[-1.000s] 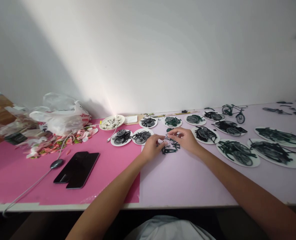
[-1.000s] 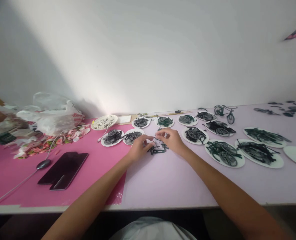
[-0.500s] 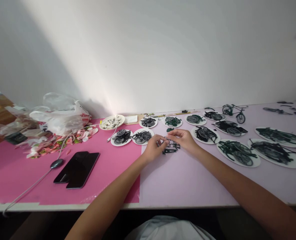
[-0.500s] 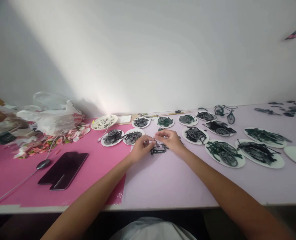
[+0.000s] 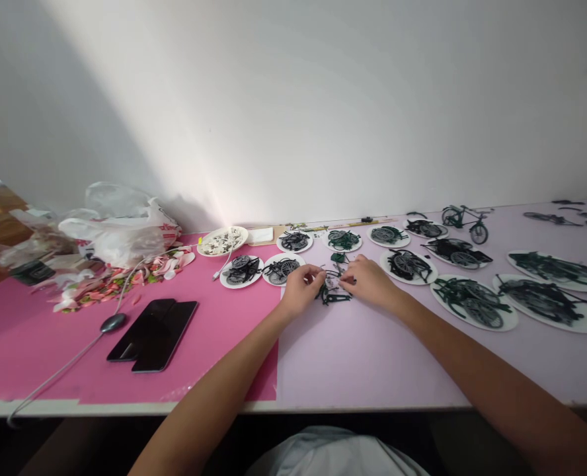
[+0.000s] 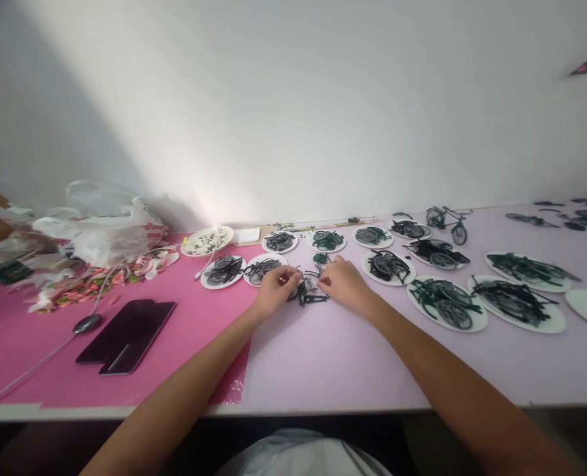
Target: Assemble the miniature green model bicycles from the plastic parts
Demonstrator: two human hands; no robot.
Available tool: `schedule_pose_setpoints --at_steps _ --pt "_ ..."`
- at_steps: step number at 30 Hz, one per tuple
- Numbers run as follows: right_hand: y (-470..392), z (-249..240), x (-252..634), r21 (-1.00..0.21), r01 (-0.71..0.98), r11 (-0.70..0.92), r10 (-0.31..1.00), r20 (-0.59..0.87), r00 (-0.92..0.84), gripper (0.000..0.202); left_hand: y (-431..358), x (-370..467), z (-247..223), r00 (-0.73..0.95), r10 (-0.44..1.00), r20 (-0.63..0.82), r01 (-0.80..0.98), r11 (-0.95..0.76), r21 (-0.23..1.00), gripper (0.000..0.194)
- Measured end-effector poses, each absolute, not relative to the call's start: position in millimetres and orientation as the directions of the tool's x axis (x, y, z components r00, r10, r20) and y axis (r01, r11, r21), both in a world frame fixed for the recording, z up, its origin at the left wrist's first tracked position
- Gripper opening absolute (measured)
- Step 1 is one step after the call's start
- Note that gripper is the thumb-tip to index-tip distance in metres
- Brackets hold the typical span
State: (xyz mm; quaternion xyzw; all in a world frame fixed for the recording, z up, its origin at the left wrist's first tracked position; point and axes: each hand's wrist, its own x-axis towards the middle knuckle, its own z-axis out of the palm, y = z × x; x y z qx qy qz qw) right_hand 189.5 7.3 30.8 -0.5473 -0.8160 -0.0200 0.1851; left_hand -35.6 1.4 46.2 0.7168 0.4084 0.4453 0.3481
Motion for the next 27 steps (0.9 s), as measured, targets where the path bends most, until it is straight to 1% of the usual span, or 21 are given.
schedule_pose_setpoints --at_steps 3,10,14,21,24,27 --pt "8 31 189 -0.164 0.909 0.383 0.9 0.29 -0.326 0.024 0 -35 46 0.278 0.892 0.357 0.27 -0.43 0.862 0.031" --pt "4 36 180 -0.133 0.931 0.34 0.921 0.246 -0.301 0.022 1 -35 45 0.286 0.884 0.368 0.298 -0.448 0.843 0.028" --pt "0 40 173 -0.097 0.937 0.336 0.919 0.254 -0.303 0.019 0 -34 44 0.291 0.882 0.37 0.316 -0.454 0.833 0.028" --pt "2 31 171 -0.018 0.934 0.357 0.889 0.313 -0.334 0.022 -1 -34 46 0.294 0.883 0.365 0.331 -0.452 0.828 0.027" --pt "3 31 173 -0.028 0.93 0.367 0.885 0.319 -0.339 0.021 -1 -34 45 0.302 0.884 0.357 0.332 -0.449 0.83 0.027" --pt "3 35 176 -0.087 0.922 0.377 0.897 0.284 -0.339 0.018 1 -34 43 0.314 0.884 0.347 0.329 -0.444 0.833 0.029"
